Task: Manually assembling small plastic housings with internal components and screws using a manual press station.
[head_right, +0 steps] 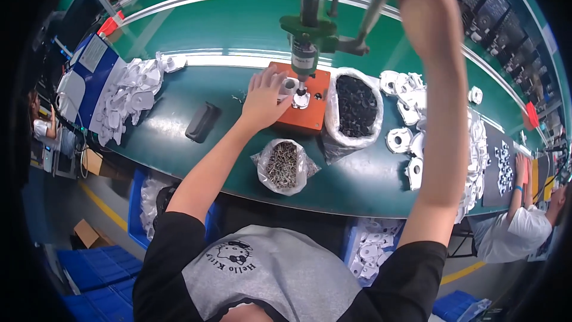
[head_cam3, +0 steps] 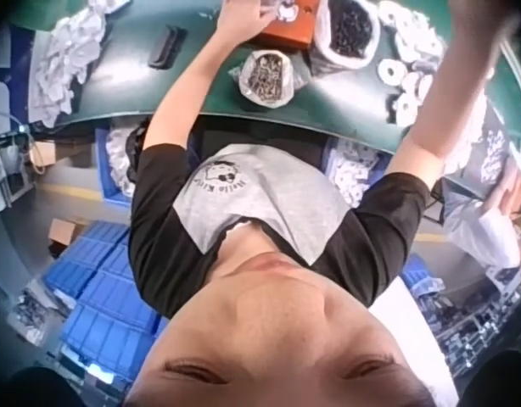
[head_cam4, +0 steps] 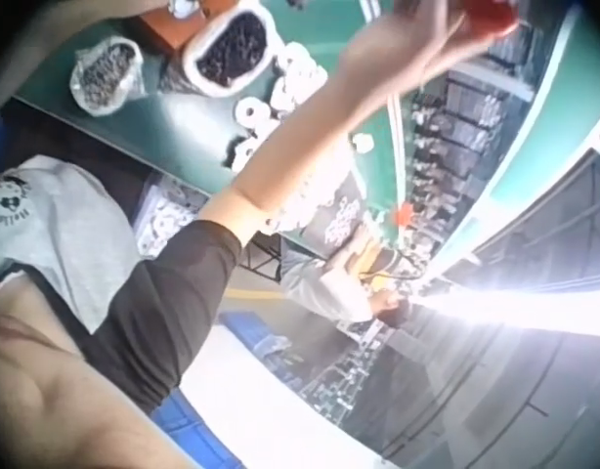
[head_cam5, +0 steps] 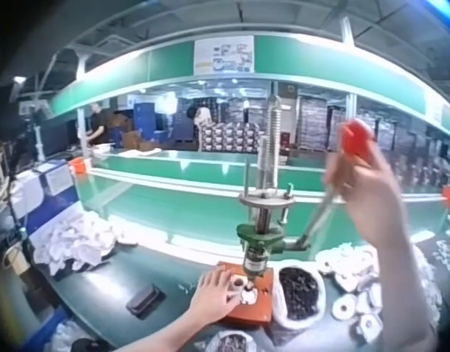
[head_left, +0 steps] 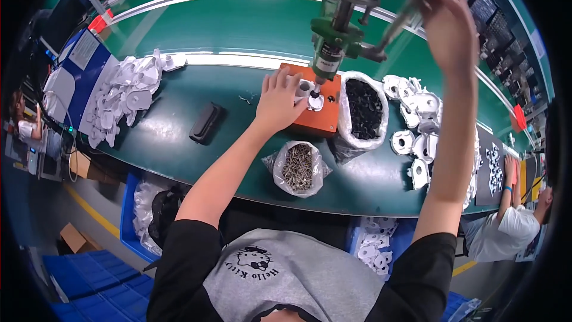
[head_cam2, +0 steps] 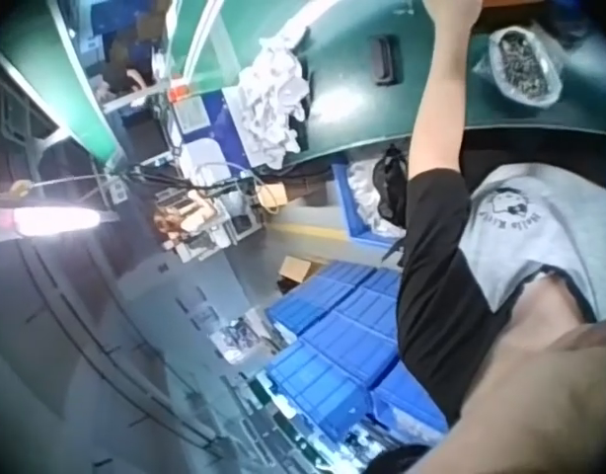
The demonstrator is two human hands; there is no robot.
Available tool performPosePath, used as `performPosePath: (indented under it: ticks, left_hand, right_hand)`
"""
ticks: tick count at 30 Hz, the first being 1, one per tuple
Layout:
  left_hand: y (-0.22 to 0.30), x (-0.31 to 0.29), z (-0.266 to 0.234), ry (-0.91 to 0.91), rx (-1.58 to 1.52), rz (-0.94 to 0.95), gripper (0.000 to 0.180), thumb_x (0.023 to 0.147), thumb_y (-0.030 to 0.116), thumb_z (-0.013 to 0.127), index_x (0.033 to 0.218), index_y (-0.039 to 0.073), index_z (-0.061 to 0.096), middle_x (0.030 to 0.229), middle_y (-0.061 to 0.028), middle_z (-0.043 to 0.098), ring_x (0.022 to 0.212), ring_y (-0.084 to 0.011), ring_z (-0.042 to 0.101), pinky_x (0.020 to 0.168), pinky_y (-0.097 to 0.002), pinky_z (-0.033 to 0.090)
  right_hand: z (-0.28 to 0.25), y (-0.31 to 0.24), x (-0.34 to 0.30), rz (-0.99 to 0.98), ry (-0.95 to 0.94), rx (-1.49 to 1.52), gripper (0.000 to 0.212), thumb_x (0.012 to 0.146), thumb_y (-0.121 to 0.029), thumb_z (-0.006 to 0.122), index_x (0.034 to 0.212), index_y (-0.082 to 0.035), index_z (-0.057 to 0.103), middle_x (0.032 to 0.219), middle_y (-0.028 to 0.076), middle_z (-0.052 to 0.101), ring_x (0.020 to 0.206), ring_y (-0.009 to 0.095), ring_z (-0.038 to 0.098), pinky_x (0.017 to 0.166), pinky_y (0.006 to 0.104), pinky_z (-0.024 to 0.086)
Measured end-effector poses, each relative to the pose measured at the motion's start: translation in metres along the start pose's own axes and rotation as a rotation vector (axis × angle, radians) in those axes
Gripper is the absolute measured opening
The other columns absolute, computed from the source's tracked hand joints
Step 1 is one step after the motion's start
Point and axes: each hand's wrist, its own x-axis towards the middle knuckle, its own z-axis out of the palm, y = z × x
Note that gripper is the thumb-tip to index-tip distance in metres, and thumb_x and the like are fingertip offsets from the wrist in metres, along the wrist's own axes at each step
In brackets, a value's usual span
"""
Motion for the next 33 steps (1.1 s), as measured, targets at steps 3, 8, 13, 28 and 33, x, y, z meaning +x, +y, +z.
performPosePath:
  ticks: [3, 8, 13, 28, 33]
  left_hand:
    - [0.0, 0.007, 0.008, -0.102, 0.026, -0.016, 0.05, 0.085, 0.038, 0.055, 0.127, 0.011, 0.05, 0.14, -0.0214, 0.036, 0.131, -0.0373, 0.031, 0.108, -0.0518, 0.023]
    - [0.013, 0.018, 0.01, -0.142, -0.042, -0.008, 0.047, 0.086, 0.038, 0.057, 0.123, 0.01, 0.051, 0.142, -0.0197, 0.033, 0.132, -0.0356, 0.03, 0.108, -0.0528, 0.021]
    - [-0.003, 0.011, 0.004, -0.074, -0.117, 0.004, 0.042, 0.084, 0.037, 0.06, 0.117, 0.012, 0.054, 0.138, -0.0189, 0.036, 0.132, -0.0352, 0.029, 0.109, -0.0524, 0.018]
    - [-0.035, 0.016, -0.02, 0.286, -0.402, -0.373, 0.036, 0.074, 0.012, 0.072, 0.098, 0.001, 0.046, 0.095, -0.0151, 0.05, 0.083, -0.0277, 0.053, 0.071, -0.0359, 0.046]
    - [-0.09, -0.009, -0.029, 0.406, -1.212, -0.779, 0.021, 0.083, 0.003, 0.061, 0.098, 0.003, 0.047, 0.09, -0.0078, 0.054, 0.069, -0.0144, 0.055, 0.055, -0.0262, 0.046]
  right_hand:
    - [-0.011, 0.05, 0.045, 0.182, -0.066, -0.019, 0.048, 0.078, -0.006, 0.054, 0.125, -0.003, 0.041, 0.09, 0.006, 0.054, 0.078, 0.014, 0.053, 0.067, 0.0255, 0.043]
    - [-0.078, 0.146, 0.052, 0.162, -0.583, 0.529, 0.032, 0.082, -0.022, 0.064, 0.107, -0.012, 0.046, 0.077, -0.001, 0.053, 0.06, 0.008, 0.049, 0.052, 0.0204, 0.037]
    - [-0.119, 0.079, -0.067, 0.169, -0.098, -0.565, 0.05, 0.088, -0.028, 0.058, 0.127, 0.001, 0.045, 0.123, 0.016, 0.053, 0.115, 0.025, 0.05, 0.096, 0.037, 0.038]
    - [-0.194, 0.07, -0.343, 0.302, 0.016, -1.531, 0.05, 0.078, -0.01, 0.06, 0.125, -0.002, 0.048, 0.138, 0.02, 0.039, 0.131, 0.04, 0.031, 0.106, 0.0471, 0.025]
    - [-0.195, 0.076, -0.343, 0.304, 0.064, -1.53, 0.05, 0.076, -0.009, 0.06, 0.125, -0.004, 0.049, 0.139, 0.017, 0.04, 0.132, 0.036, 0.031, 0.106, 0.0463, 0.025]
